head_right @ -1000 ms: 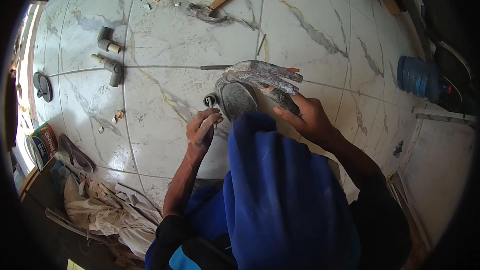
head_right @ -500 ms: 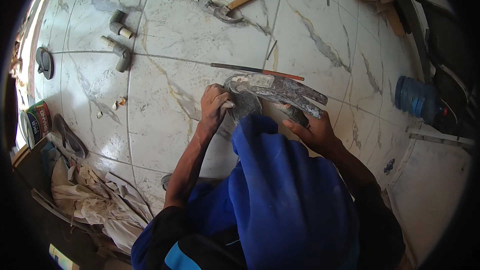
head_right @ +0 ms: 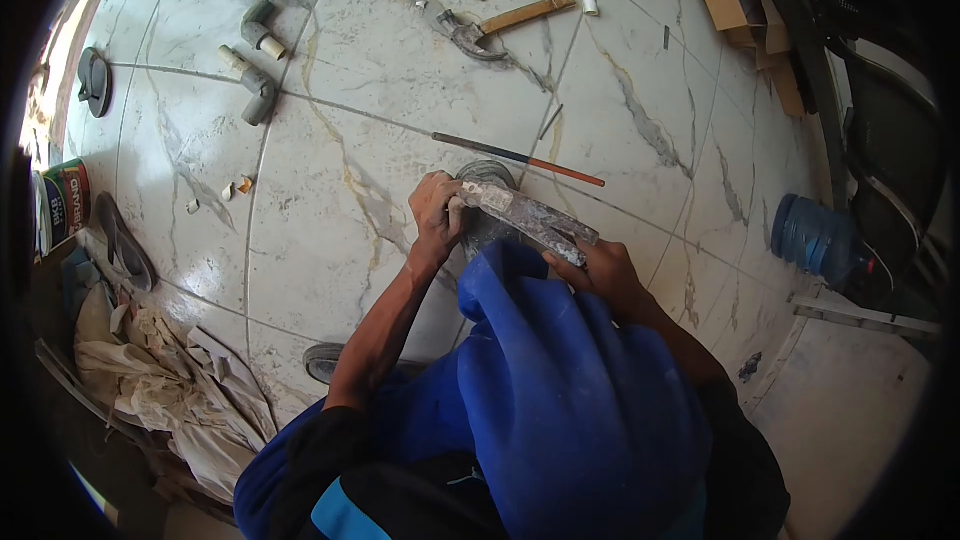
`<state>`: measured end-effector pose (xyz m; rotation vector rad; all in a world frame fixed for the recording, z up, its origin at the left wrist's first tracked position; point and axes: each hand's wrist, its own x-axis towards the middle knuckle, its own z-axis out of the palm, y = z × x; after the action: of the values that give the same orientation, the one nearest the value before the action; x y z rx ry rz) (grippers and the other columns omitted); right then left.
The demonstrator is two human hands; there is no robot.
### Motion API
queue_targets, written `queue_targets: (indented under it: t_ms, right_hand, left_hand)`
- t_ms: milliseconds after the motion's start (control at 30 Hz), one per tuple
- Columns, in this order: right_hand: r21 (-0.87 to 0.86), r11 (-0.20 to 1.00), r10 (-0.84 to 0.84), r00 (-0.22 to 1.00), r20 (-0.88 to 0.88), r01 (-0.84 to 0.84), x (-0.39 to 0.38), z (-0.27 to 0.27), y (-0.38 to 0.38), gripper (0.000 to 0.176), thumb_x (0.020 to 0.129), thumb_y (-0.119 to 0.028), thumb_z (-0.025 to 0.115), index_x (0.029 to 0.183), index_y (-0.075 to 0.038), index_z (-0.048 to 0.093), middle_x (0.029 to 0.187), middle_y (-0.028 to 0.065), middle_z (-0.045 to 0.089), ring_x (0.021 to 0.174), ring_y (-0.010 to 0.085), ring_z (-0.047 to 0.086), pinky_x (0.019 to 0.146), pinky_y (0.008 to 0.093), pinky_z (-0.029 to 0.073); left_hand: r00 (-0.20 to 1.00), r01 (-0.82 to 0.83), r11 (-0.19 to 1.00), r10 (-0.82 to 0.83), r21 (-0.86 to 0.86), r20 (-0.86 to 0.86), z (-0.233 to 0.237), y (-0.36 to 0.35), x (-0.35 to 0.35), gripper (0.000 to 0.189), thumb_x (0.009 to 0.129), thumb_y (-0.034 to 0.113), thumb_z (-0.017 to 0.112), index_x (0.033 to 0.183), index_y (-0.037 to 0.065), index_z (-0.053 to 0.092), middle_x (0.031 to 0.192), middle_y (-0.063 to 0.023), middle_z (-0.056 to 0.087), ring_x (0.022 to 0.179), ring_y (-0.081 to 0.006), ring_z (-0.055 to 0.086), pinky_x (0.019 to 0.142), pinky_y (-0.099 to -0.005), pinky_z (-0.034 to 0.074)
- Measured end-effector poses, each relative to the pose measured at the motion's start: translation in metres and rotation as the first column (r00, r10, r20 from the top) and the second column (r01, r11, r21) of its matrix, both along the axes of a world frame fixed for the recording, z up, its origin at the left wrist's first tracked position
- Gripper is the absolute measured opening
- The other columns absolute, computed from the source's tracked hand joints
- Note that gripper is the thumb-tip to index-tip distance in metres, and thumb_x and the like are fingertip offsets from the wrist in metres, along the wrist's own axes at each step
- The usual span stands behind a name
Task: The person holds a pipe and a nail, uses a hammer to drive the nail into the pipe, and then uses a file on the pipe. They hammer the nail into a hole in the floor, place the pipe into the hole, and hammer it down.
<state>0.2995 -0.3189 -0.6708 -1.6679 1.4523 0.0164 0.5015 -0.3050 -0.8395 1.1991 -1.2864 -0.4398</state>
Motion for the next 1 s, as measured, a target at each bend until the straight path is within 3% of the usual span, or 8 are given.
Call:
queue_targets:
  t_ms: [133,200,267,400,633,667,900,1000]
  right_hand:
    - [-0.259,0.965,0.09,0.983,0.162,-0.046,-0.001,0.014,-0.011,0.032,0.082,-0.024,0.064,0.101,0.002,0.06,0.083,0.0122,0.063,0.078,0.0219,0.062,0.073,0.0324,0.048]
    - [0.464,0.758,-0.637,0.674,0.374,0.459,-0.08,-0.03,0.043,0.041,0.084,-0.022,0.058,0.116,0.001,0.051,0.103,0.0118,0.059,0.082,0.0223,0.06,0.074,0.0309,0.047]
    - [0.126,0.991,-0.072,0.986,0.148,0.053,-0.006,0.042,0.025,0.038,0.084,-0.023,0.058,0.113,0.002,0.053,0.099,0.014,0.06,0.079,0.0241,0.06,0.072,0.0313,0.048]
    - [-0.032,0.934,0.356,0.934,-0.019,-0.356,0.048,0.066,-0.017,0.034,0.085,-0.023,0.058,0.107,0.002,0.055,0.092,0.0182,0.062,0.074,0.0276,0.062,0.067,0.0322,0.048]
    - [-0.002,0.983,-0.173,0.935,0.311,0.183,-0.012,0.028,-0.004,0.039,0.082,-0.026,0.063,0.108,0.003,0.056,0.099,0.0235,0.06,0.098,0.0319,0.057,0.085,0.0358,0.043]
    - [0.053,0.978,-0.202,0.979,0.008,0.201,-0.015,0.024,-0.004,0.037,0.081,-0.02,0.065,0.108,0.003,0.056,0.101,0.0237,0.058,0.095,0.0303,0.058,0.083,0.0366,0.045]
    - [-0.52,0.631,0.573,0.798,-0.189,-0.576,0.018,0.039,-0.02,0.026,0.081,-0.014,0.064,0.1,0.002,0.06,0.09,0.0179,0.063,0.079,0.0293,0.064,0.068,0.0337,0.053]
    - [-0.339,0.886,0.335,0.942,-0.007,-0.318,0.039,0.053,-0.02,0.028,0.082,-0.016,0.063,0.103,0.004,0.059,0.09,0.0188,0.063,0.078,0.0298,0.064,0.066,0.0335,0.053]
  left_hand:
    - [0.998,-0.049,0.999,0.05,0.018,-0.041,-0.003,0.0,-0.003,0.017,0.077,0.018,0.063,0.077,0.003,0.056,0.063,-0.0095,0.049,0.055,-0.027,0.047,0.052,-0.0354,0.038]
    - [0.998,-0.03,0.998,0.033,0.047,-0.056,-0.001,0.001,-0.002,0.016,0.076,0.017,0.064,0.077,0.003,0.056,0.064,-0.0103,0.052,0.056,-0.0272,0.049,0.051,-0.0352,0.038]
    - [0.997,-0.035,0.997,0.04,0.069,-0.067,-0.005,0.003,-0.004,0.016,0.076,0.017,0.064,0.077,0.002,0.056,0.064,-0.0102,0.052,0.055,-0.027,0.049,0.051,-0.0352,0.038]
    - [0.999,-0.024,1.0,0.025,0.016,-0.048,-0.003,-0.001,-0.001,0.017,0.075,0.017,0.065,0.077,0.002,0.057,0.064,-0.0098,0.053,0.054,-0.0264,0.049,0.05,-0.0347,0.038]
    - [0.998,-0.008,0.998,0.011,0.057,-0.06,-0.008,0.001,-0.001,0.014,0.075,0.013,0.064,0.076,0.002,0.056,0.063,-0.0097,0.053,0.054,-0.0264,0.05,0.05,-0.0349,0.039]
    - [0.998,-0.009,0.998,0.013,0.057,-0.06,-0.007,0.002,0.0,0.014,0.075,0.013,0.064,0.076,0.002,0.056,0.063,-0.0097,0.053,0.054,-0.0264,0.05,0.05,-0.0349,0.039]
    - [0.988,-0.041,0.993,0.056,0.11,-0.141,-0.011,0.008,-0.004,0.016,0.083,0.016,0.058,0.075,0.003,0.056,0.064,-0.0108,0.053,0.054,-0.0271,0.051,0.05,-0.0353,0.04]
    - [0.99,-0.04,0.993,0.054,0.111,-0.129,-0.008,0.003,-0.005,0.018,0.084,0.018,0.057,0.075,0.002,0.056,0.064,-0.0111,0.053,0.055,-0.0273,0.052,0.051,-0.0354,0.041]
